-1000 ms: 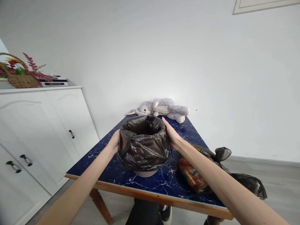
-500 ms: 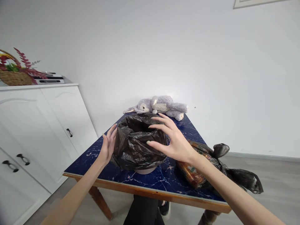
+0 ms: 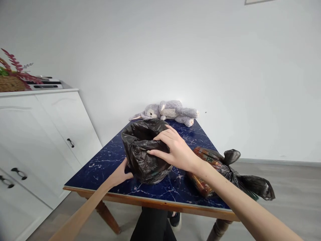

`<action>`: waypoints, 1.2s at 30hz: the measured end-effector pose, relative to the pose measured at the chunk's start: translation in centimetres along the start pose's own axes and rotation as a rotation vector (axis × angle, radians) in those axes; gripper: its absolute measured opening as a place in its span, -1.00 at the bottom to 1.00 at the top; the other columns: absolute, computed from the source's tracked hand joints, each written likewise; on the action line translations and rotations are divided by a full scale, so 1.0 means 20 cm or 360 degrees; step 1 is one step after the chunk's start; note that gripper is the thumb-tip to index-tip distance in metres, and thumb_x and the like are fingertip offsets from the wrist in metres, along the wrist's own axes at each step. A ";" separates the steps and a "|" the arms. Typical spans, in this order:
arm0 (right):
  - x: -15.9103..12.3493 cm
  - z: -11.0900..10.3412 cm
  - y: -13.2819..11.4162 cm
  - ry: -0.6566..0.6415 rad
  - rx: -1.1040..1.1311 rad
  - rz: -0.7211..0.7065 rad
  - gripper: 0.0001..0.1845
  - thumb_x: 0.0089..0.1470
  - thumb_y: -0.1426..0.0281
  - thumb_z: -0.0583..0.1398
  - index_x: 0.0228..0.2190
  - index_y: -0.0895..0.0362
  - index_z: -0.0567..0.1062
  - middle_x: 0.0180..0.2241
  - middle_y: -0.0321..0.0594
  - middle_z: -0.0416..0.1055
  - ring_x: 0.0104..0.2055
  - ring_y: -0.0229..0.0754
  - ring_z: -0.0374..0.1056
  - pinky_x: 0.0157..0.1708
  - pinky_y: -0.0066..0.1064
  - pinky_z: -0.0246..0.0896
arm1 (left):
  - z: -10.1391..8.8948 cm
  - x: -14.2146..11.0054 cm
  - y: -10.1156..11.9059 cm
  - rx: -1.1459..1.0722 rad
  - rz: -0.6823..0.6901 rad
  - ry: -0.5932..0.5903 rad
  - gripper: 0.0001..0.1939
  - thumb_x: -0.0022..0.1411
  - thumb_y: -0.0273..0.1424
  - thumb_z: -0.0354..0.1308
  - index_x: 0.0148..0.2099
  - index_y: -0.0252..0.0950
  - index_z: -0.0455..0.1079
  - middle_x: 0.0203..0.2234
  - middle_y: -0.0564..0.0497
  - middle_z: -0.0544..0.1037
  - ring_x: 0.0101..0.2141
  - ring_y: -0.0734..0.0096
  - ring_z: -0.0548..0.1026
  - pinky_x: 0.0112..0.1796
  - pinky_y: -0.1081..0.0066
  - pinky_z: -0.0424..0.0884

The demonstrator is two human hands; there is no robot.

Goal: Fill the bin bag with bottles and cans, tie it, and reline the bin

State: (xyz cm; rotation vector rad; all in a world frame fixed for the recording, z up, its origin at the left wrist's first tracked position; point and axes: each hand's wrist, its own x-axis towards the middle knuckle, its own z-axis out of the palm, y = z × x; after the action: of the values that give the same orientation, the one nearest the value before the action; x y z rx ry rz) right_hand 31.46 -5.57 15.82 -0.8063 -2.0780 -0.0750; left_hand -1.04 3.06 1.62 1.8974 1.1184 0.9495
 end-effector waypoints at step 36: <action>0.18 -0.21 0.62 -0.0442 -0.1009 0.0729 -0.58 0.37 -0.01 0.17 0.01 -0.09 0.67 -0.08 -0.17 0.67 -0.06 0.07 0.56 -0.16 -0.21 0.37 | -0.07 0.06 -0.24 -0.0258 -0.0115 0.0698 -0.42 0.21 0.16 0.28 -0.06 -0.27 0.49 -0.17 -0.17 0.69 -0.05 0.07 0.66 0.13 0.06 0.48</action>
State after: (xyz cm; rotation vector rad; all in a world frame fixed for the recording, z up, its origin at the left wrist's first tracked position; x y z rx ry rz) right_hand 40.16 4.62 18.22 -1.7446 -2.0823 -0.4023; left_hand -3.57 6.22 -1.57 1.5473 1.3020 1.4136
